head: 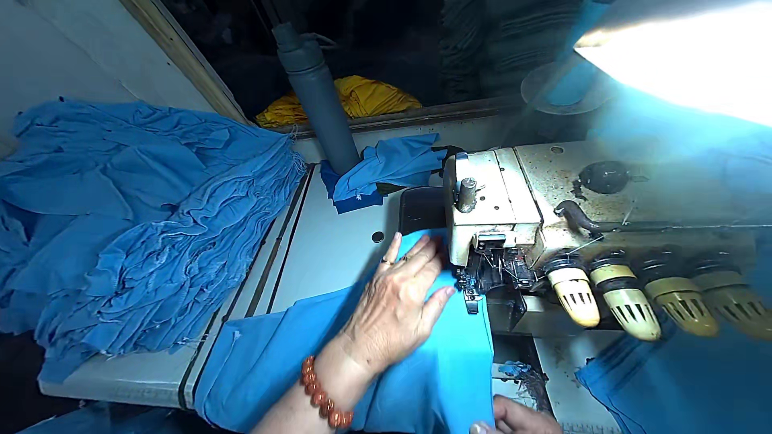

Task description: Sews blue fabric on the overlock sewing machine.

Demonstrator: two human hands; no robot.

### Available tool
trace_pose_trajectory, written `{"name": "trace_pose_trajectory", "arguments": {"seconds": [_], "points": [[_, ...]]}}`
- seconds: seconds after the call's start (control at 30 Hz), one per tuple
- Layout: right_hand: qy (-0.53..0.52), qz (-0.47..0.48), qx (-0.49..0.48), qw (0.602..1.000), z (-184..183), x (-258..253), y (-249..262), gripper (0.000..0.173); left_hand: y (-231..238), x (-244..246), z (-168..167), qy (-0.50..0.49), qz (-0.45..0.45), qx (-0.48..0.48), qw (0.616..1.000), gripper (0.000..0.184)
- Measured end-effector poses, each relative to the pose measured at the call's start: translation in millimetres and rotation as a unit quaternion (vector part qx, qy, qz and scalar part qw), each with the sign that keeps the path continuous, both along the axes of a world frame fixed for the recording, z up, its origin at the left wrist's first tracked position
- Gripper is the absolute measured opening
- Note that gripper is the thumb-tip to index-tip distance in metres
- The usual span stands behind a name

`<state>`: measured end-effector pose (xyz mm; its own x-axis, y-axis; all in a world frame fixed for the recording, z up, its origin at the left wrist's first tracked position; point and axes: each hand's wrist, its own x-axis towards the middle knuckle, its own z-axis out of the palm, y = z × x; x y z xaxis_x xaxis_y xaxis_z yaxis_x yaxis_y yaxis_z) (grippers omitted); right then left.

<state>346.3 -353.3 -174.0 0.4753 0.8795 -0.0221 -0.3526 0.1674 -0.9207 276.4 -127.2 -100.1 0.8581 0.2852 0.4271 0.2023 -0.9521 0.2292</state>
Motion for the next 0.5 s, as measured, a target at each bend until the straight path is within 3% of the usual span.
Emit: {"name": "trace_pose_trajectory", "arguments": {"seconds": [0.2,0.33,0.43,0.5], "points": [[-0.035,-0.078,-0.004,0.996,23,18,38,0.019,38,26,8,0.006,0.002,-0.005,1.000,0.040],[-0.045,-0.108,0.018,0.993,20,17,45,0.015,49,36,6,-0.041,0.081,0.005,0.996,0.037],[-0.007,-0.061,0.045,0.997,7,17,34,0.008,36,4,-4,-0.061,0.115,-0.004,0.991,0.044],[0.040,-0.012,0.071,0.997,-4,22,24,0.017,19,-45,-24,-0.041,0.118,-0.029,0.992,0.056]]}}
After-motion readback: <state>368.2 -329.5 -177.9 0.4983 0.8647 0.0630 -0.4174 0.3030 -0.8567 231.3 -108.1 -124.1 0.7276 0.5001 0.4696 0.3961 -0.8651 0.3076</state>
